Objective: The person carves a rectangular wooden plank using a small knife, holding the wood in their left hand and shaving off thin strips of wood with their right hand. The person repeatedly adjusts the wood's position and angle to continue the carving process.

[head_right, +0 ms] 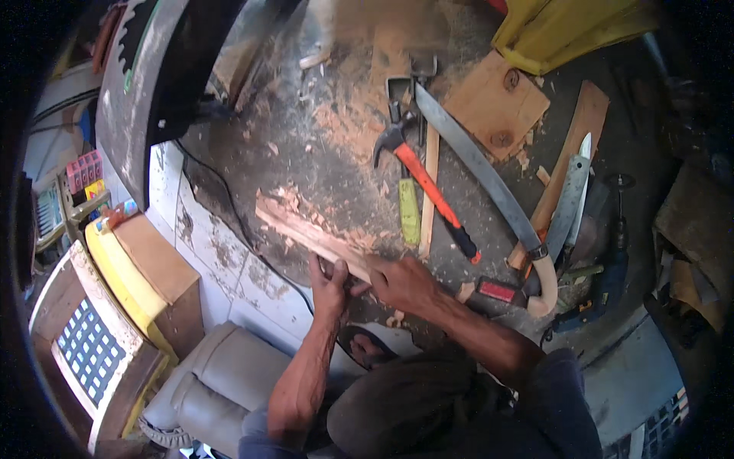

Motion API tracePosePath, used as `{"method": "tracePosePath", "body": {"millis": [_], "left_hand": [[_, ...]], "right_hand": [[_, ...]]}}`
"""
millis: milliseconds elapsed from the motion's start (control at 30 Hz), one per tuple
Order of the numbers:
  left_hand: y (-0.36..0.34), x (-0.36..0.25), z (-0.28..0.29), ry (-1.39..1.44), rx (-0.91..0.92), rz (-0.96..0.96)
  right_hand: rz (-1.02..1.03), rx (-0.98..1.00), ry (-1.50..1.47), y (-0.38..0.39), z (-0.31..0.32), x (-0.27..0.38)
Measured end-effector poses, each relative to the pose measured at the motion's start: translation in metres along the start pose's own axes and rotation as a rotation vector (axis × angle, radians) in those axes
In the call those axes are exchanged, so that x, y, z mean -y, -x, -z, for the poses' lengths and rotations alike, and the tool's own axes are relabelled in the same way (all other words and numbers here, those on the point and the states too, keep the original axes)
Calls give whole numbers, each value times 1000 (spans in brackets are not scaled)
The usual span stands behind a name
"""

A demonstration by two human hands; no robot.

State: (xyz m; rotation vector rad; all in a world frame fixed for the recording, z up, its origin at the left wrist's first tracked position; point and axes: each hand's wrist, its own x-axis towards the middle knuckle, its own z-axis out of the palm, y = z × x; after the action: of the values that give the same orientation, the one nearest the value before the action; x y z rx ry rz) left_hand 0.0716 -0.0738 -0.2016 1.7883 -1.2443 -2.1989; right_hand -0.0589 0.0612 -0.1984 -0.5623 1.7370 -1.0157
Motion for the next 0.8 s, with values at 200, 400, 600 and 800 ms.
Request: {"method": "tracePosePath", "body": {"millis": [200,400,600,800], "left_hand": [[-14,0,-6,43,33,-4],[-8,-1,1,17,18,16],[-2,4,-1,29,-8,18],[-3,0,-7,55,-15,-34]], "right_hand": [[-4,-5,78,-13,-5,-11],[33,1,49,-9,-6,-3],[101,-40,82,-20,-14,-5],[53,-3,3,-12,0,-2]]}}
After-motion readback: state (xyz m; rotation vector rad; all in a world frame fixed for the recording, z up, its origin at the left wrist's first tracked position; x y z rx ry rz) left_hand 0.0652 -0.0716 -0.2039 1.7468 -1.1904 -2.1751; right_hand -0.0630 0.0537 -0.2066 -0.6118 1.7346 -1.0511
